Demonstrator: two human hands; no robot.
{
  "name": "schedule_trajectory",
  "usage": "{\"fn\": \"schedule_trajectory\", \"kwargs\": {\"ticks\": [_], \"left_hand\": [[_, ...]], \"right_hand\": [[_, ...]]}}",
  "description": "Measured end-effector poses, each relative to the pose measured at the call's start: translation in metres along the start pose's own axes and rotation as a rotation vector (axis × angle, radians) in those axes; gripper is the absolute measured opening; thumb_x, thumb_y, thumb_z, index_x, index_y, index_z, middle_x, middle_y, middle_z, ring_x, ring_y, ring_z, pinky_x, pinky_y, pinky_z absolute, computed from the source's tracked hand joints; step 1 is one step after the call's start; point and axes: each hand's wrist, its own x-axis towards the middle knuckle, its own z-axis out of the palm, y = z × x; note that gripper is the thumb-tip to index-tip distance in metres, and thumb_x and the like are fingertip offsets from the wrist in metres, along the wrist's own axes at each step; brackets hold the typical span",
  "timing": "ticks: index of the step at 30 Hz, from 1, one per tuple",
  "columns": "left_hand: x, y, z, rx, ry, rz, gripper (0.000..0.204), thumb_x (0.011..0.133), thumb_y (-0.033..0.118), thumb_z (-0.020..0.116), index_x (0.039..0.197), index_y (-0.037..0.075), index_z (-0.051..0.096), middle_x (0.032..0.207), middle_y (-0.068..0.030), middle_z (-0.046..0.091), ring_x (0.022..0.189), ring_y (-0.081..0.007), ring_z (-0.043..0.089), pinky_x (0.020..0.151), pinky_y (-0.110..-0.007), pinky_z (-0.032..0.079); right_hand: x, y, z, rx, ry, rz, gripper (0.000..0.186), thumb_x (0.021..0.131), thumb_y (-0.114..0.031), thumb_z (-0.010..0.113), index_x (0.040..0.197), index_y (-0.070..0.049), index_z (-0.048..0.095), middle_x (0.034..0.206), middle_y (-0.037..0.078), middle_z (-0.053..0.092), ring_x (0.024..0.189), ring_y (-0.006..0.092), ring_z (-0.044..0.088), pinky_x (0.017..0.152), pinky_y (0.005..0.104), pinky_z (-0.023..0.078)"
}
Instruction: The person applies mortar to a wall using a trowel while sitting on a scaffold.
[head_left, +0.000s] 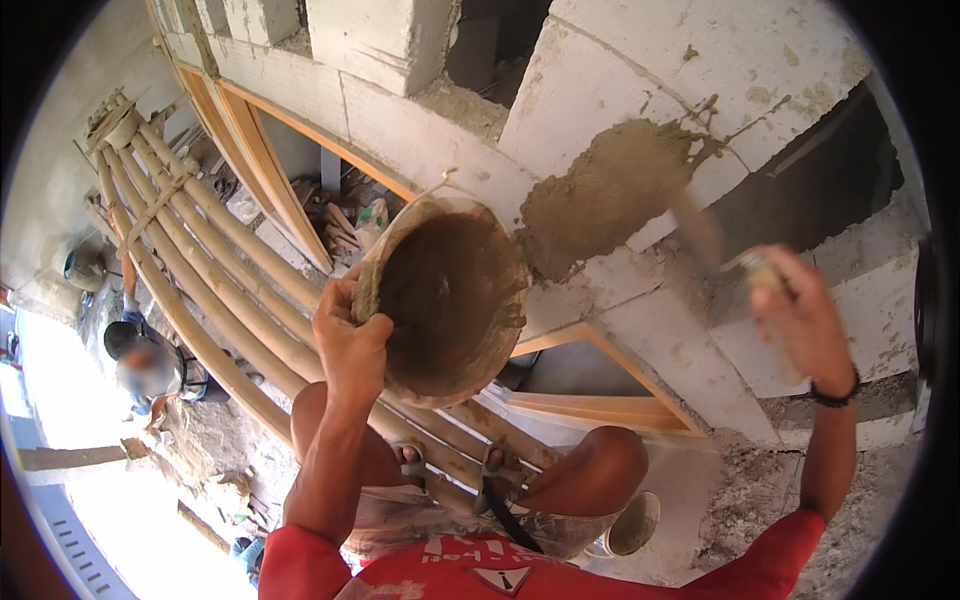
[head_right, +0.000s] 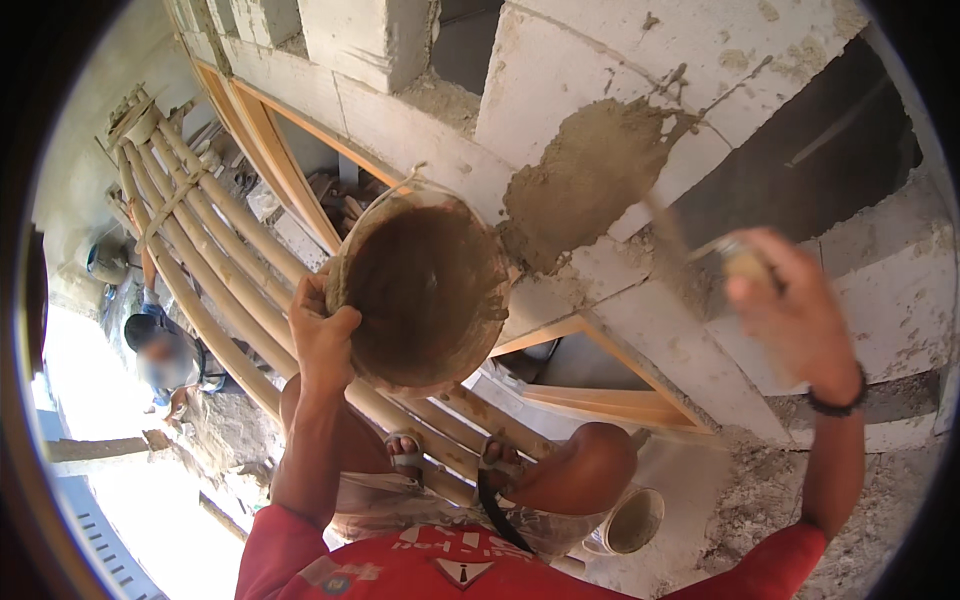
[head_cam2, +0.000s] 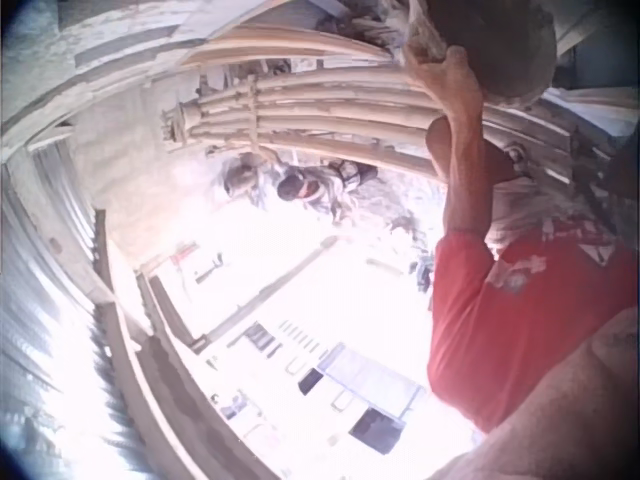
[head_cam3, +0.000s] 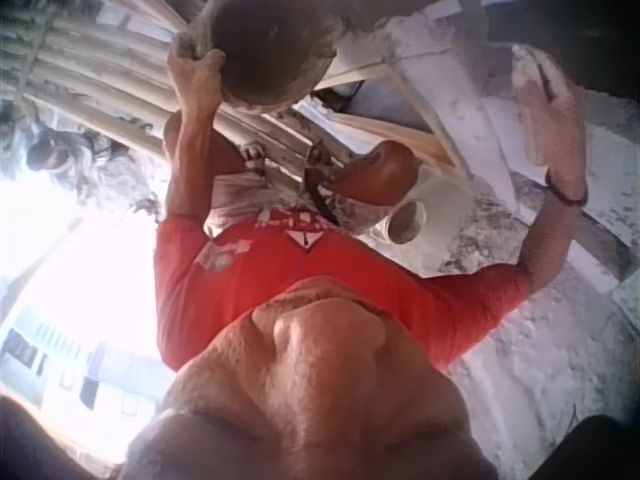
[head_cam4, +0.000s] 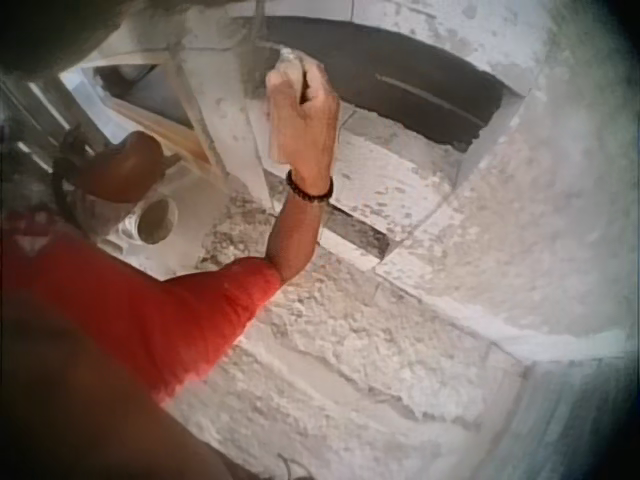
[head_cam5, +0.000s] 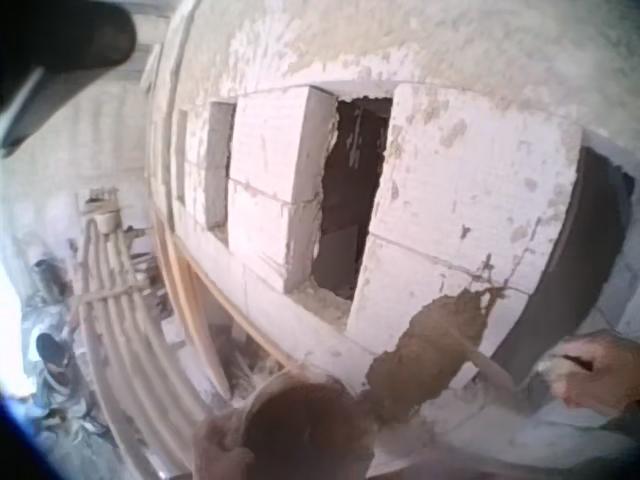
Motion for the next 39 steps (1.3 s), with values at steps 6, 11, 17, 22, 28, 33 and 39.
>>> {"fn": "schedule_trajectory", "kwargs": {"ticks": [6,11,17,22,28,33,39], "left_hand": [[-0.005,-0.001,0.011,-0.042,-0.036,0.034,0.027,0.068,-0.013,0.055,0.089,0.002,0.048,0.125,-0.0144,0.06,0.098,-0.0132,0.055,0.085,-0.025,0.045],[-0.012,0.007,0.004,-0.049,-0.021,0.09,0.027,0.067,-0.013,0.054,0.088,0.003,0.048,0.125,-0.0137,0.06,0.094,-0.0105,0.054,0.08,-0.023,0.044],[-0.007,0.008,-0.005,-0.023,-0.025,0.064,0.027,0.067,-0.013,0.055,0.088,0.003,0.05,0.105,-0.005,0.061,0.087,-0.0089,0.052,0.078,-0.022,0.042],[-0.004,0.006,-0.02,0.021,-0.11,0.015,0.03,0.067,-0.012,0.056,0.094,0.001,0.052,0.116,-0.0137,0.063,0.098,-0.0162,0.062,0.091,-0.029,0.049],[0.0,0.003,-0.015,-0.068,-0.128,0.01,0.031,0.066,-0.012,0.057,0.094,0.002,0.052,0.105,-0.0116,0.065,0.088,-0.0149,0.063,0.084,-0.028,0.051],[0.003,-0.002,-0.018,-0.032,-0.099,-0.023,0.032,0.065,-0.012,0.057,0.095,0.002,0.053,0.094,-0.0075,0.065,0.081,-0.0139,0.063,0.079,-0.027,0.051],[0.001,-0.002,-0.006,0.064,-0.105,0.022,0.029,0.067,-0.011,0.056,0.093,0.001,0.053,0.102,-0.0089,0.065,0.088,-0.0137,0.061,0.083,-0.026,0.048]], "right_hand": [[0.022,0.035,0.13,0.231,-0.696,0.134,0.037,0.087,-0.008,0.062,0.121,0.004,0.053,0.09,0.008,0.062,0.065,0.0135,0.065,0.056,0.028,0.052],[0.058,0.021,0.206,0.141,-0.632,-0.035,0.04,0.085,-0.007,0.06,0.122,0.003,0.051,0.093,0.016,0.064,0.069,0.0214,0.068,0.062,0.0365,0.055],[0.074,0.037,0.251,-0.518,-0.283,-0.639,0.038,0.083,-0.005,0.058,0.12,-0.001,0.052,0.1,0.023,0.059,0.075,0.036,0.069,0.067,0.0472,0.056],[0.06,0.018,0.223,-0.639,-0.415,-0.701,0.035,0.081,-0.004,0.059,0.116,-0.004,0.055,0.094,0.022,0.06,0.077,0.0376,0.068,0.065,0.0476,0.056],[0.063,0.018,0.23,-0.675,-0.209,-0.784,0.032,0.081,-0.006,0.059,0.113,-0.003,0.058,0.086,0.02,0.063,0.081,0.0382,0.069,0.064,0.0459,0.056],[0.05,0.016,0.214,-0.648,-0.544,-0.633,0.034,0.08,-0.005,0.06,0.113,-0.003,0.055,0.086,0.023,0.065,0.081,0.0408,0.068,0.061,0.0479,0.054],[0.071,0.003,0.232,-0.61,-0.146,-0.775,0.037,0.08,-0.008,0.061,0.116,-0.004,0.056,0.087,0.022,0.065,0.083,0.0381,0.067,0.067,0.0464,0.054]]}}
